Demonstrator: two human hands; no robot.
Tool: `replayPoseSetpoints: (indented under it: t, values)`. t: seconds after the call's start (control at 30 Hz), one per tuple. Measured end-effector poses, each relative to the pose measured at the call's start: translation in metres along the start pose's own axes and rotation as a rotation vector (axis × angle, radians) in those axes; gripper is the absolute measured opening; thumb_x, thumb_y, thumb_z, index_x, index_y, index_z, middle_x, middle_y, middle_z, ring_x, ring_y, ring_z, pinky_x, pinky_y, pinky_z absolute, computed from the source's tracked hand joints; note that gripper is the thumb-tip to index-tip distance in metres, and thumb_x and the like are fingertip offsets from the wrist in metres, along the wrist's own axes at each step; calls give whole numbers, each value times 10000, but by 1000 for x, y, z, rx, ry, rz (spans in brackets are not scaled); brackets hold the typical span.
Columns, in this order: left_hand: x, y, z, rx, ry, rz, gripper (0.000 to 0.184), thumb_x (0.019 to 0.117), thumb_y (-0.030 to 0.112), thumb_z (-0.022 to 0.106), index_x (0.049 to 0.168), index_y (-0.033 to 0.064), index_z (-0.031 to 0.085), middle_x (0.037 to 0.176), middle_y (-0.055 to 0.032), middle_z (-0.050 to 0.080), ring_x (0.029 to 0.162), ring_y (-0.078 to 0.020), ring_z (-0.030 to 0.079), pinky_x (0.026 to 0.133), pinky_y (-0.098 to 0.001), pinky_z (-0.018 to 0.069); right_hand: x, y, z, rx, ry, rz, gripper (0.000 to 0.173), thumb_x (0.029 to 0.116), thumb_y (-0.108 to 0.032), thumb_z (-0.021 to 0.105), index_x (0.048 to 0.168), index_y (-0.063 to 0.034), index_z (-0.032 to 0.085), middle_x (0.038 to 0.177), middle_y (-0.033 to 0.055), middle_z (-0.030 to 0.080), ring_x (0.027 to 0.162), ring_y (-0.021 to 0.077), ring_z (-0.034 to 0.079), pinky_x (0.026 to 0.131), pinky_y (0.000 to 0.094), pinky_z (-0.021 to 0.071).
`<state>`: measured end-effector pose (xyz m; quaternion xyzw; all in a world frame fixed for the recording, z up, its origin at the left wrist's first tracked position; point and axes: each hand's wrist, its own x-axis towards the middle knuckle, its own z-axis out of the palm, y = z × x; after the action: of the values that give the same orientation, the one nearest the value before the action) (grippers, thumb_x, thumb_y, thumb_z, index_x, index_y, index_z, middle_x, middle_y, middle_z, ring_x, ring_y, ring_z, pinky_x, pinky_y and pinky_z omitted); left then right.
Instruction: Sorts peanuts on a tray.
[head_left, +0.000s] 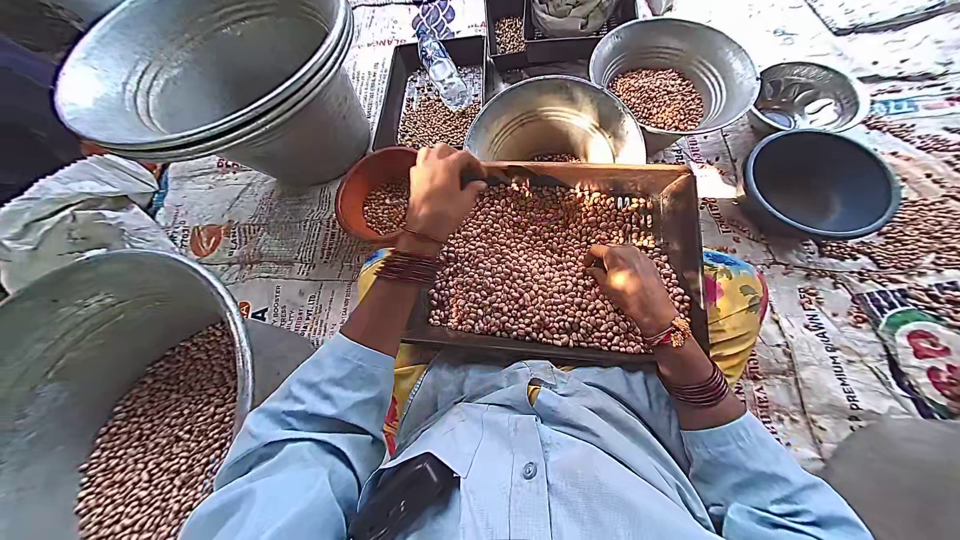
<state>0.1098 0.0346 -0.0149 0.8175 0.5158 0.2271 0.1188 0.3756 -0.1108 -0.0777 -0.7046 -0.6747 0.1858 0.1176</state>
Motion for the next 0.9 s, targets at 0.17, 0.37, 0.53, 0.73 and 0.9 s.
replayPoseSetpoints:
  t: [0.17, 0.37, 0.53, 0.73, 0.9]
  values:
    - [-3, 55, 76, -27, -186, 255, 99, 902, 148, 765, 994, 124, 791, 1139, -158, 664, 1165, -372, 571, 972, -541, 453, -1, 5, 2, -3, -7, 29, 159, 947, -140, 701, 1037, -12, 726, 966, 215, 716, 950, 407, 700, 812, 601, 536]
    - [4, 66, 114, 221, -227, 373, 178, 959, 31, 626, 1017, 85, 786, 1176, -177, 665, 1188, -373, 577, 992, -502, 462, 6, 25, -7, 220, 13, 15, 127, 913, -176, 762, 987, -75, 741, 861, 136, 719, 795, 312, 694, 710, 555, 542]
    - [0, 63, 120, 263, -196, 382, 163, 964, 35, 609, 977, 60, 769, 1143, -172, 674, 1141, -377, 599, 936, -498, 493, 0, 28, -24, 476, 187, 74, 144, 969, -59, 622, 1112, -74, 606, 773, 111, 609, 535, 216, 533, 483, 394, 444]
    - [-1, 58, 109, -45, -232, 170, 184, 949, 76, 631, 1085, 13, 737, 1075, -169, 701, 1054, -327, 678, 924, -502, 554, 24, 11, -18, 54, 197, -146, 155, 919, -75, 726, 1069, -39, 726, 948, 210, 686, 820, 398, 678, 713, 578, 551]
    - [-6, 40, 81, -336, -255, -58, 210, 963, 72, 571, 1149, 45, 665, 846, -109, 666, 741, -228, 636, 721, -437, 525, 65, 10, -2, -42, 151, -70, 212, 959, -144, 668, 1139, -58, 740, 1090, 216, 710, 1007, 411, 697, 821, 603, 542]
